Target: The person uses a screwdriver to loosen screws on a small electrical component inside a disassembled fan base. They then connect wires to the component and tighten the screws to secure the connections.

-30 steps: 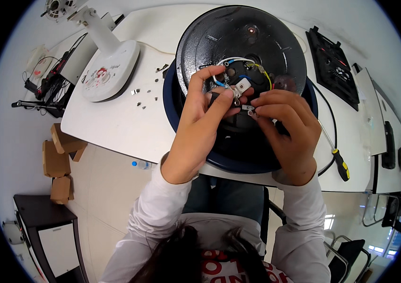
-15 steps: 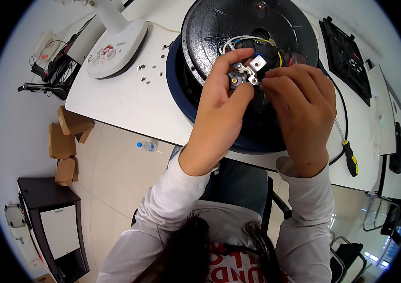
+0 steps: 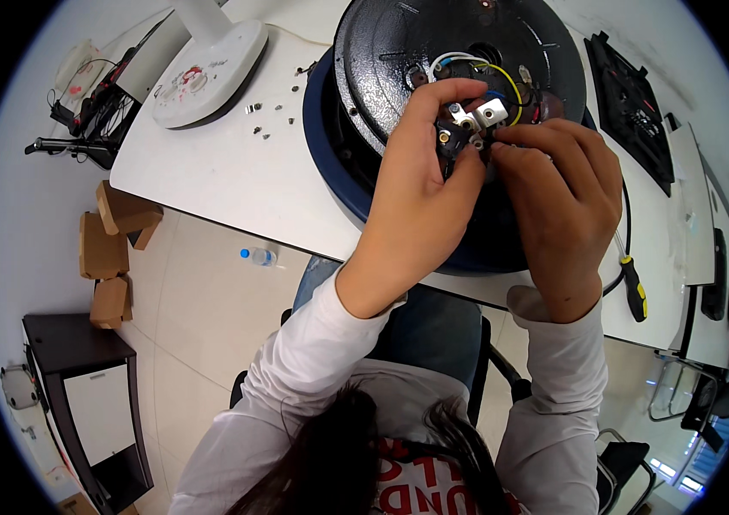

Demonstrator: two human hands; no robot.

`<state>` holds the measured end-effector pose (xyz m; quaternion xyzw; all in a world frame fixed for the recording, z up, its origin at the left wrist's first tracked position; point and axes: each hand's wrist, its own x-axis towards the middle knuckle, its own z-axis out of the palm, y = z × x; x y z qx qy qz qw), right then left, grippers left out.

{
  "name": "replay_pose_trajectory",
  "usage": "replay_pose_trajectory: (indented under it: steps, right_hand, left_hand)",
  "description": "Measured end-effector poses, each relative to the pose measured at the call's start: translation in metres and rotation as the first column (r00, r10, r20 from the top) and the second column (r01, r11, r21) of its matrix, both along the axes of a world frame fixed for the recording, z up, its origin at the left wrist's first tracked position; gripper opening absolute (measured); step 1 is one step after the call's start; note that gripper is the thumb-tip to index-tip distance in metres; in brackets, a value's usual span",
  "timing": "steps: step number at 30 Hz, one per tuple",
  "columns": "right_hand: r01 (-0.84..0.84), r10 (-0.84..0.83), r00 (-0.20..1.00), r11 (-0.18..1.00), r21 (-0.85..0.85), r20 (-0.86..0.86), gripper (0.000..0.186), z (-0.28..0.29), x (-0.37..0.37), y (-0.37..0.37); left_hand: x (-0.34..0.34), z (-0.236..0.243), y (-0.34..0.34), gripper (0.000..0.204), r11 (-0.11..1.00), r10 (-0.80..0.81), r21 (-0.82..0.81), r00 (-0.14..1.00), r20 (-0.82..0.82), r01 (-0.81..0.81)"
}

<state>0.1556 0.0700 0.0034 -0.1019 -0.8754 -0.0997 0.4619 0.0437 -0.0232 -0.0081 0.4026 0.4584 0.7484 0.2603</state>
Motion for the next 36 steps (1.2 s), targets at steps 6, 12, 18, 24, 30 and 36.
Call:
replay_pose_trajectory:
  steps: [6, 12, 18, 24, 30, 36]
  right_hand:
    - [-0.015, 0.015, 0.999, 1.000, -0.010, -0.031, 0.017, -0.004, -0.001, 0.003]
    - [-0.106, 0.098, 0.993, 0.987, -0.124, -0.069, 0.020, 0.000, -0.001, 0.001]
    - [-0.244, 0.142, 0.968, 0.740, -0.627, -0.209, 0.012, 0.003, 0.011, -0.014]
    - [-0.434, 0.218, 0.895, 0.227, -0.872, -0.389, 0.014, 0.003, 0.013, -0.013]
    - [-0.379, 0.230, 0.910, 0.130, -0.916, -0.344, 0.012, 0.003, 0.006, -0.009]
    - [-0.380, 0.245, 0.902, 0.053, -0.924, -0.357, 0.016, 0.005, 0.000, -0.003]
  left_hand:
    - [0.000, 0.000, 0.002, 0.043, 1.000, 0.005, 0.017, 0.999, -0.043, -0.004]
    - [0.000, -0.002, 0.003, 0.042, 1.000, 0.009, 0.009, 0.999, -0.051, -0.009]
    - [0.000, -0.002, 0.003, 0.042, 1.000, 0.024, 0.001, 0.997, -0.068, -0.024]
    - [0.000, -0.002, 0.004, 0.041, 0.998, 0.055, 0.004, 0.989, -0.141, -0.055]
    - [-0.002, -0.005, 0.004, 0.041, 0.997, 0.073, 0.037, 0.992, -0.105, -0.069]
    - [-0.002, 0.001, 0.006, 0.040, 0.996, 0.085, 0.040, 0.996, -0.029, -0.084]
